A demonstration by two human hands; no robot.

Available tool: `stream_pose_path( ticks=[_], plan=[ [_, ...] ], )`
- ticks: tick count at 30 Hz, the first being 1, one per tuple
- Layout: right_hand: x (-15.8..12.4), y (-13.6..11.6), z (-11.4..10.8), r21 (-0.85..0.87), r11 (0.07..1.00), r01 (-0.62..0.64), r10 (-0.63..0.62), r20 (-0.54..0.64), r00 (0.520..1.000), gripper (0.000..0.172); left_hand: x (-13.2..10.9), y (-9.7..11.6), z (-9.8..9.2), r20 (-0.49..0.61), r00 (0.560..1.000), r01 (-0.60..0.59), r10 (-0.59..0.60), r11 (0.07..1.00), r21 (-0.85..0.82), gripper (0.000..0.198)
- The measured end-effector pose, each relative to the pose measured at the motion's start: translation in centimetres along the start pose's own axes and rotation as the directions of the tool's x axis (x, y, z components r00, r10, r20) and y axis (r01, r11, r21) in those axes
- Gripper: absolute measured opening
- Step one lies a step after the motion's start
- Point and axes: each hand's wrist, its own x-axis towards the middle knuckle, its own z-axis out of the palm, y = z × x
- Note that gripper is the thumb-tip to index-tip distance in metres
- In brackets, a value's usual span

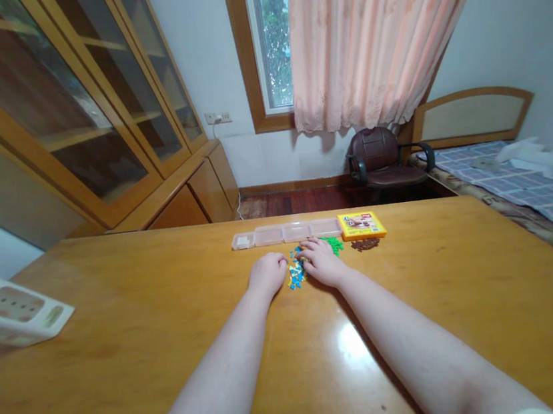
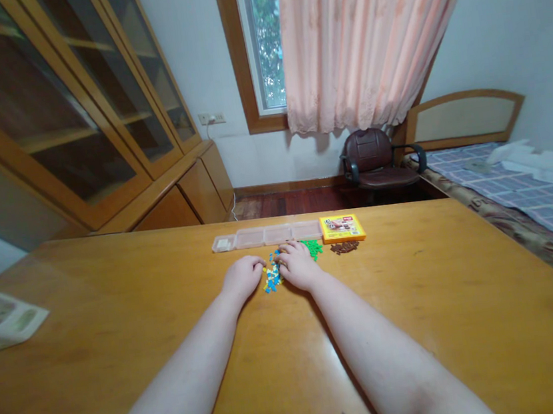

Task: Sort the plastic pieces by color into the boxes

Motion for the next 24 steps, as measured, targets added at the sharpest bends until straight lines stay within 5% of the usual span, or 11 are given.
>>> stream_pose_path(
  ticks=[5,24],
  plan=[
    [-0.05,-0.14,-0.10,-0.018,1.000,0.019,-0.019,-0.006,1.000,0.033,-0.14,0.14,0.30,0.024,0.993,-0.115,0.116,0.993,-0.019,0.032],
    [0.19,0.79,0.02,0.080,0.997,-0.017,0.022,-0.051,0.998,0.028,-0.25,0.46,0.06,0.069,0.992,-0.111,0.110,0.994,0.013,0.033]
  ],
)
